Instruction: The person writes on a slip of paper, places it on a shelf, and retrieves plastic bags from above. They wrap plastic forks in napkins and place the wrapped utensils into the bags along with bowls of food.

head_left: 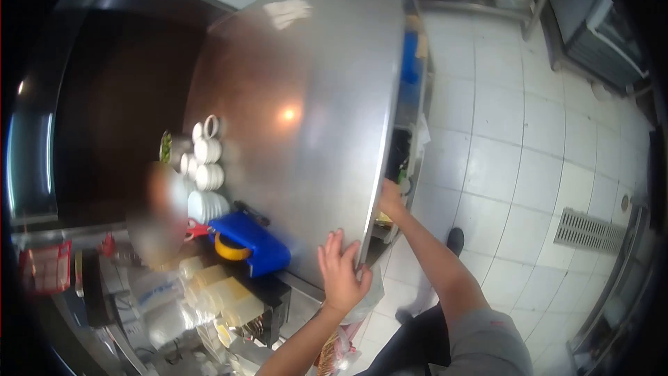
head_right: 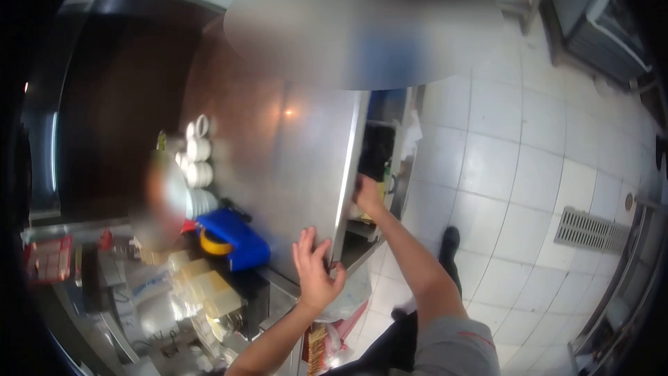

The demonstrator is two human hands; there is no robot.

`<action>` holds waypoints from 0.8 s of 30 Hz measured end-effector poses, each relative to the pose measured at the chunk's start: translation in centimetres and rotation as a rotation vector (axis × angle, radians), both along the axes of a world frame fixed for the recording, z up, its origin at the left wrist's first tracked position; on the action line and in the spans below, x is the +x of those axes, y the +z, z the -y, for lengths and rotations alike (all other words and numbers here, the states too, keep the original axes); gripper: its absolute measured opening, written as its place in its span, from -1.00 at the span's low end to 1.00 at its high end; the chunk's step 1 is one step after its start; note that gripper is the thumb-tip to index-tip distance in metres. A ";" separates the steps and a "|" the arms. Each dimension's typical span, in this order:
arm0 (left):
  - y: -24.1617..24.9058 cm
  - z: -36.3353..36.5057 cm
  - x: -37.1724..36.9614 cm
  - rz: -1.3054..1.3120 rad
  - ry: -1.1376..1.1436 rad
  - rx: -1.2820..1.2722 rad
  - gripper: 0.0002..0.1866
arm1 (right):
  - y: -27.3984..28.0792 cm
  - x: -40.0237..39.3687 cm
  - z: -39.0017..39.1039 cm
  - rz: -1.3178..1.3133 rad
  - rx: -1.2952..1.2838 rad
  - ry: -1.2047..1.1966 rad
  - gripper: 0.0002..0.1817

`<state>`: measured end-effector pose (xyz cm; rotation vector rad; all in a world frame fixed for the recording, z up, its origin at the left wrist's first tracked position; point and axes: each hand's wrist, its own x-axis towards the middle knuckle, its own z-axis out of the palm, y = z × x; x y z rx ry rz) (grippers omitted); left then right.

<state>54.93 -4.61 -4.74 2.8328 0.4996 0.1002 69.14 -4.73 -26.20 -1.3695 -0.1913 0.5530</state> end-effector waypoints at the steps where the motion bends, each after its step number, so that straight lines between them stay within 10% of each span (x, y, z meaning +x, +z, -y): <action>1: 0.2 -0.1 0.0 -0.020 -0.012 -0.016 -0.37 | -0.3 -0.7 1.5 -0.117 0.040 0.018 -0.77; 7: 1.2 -0.5 -1.7 0.068 -0.036 -0.109 -0.30 | 7.3 -4.7 15.2 -0.430 0.132 -0.061 -0.62; 14: 2.4 4.8 -12.7 0.419 -0.235 -0.824 0.00 | 25.2 -10.0 19.1 0.573 -0.270 1.298 -0.67; 16: 4.6 7.0 -19.7 0.394 -0.178 -1.168 0.04 | 31.2 -16.3 16.8 0.448 -0.263 1.550 -0.73; 20: 7.5 7.9 -37.0 0.339 0.096 -1.111 -0.40 | 34.0 -28.5 12.0 0.122 -0.138 1.831 -0.75; 24: 12.3 10.4 -55.1 0.640 0.537 -0.965 -0.66 | 36.5 -42.5 7.1 0.446 0.005 1.666 -0.74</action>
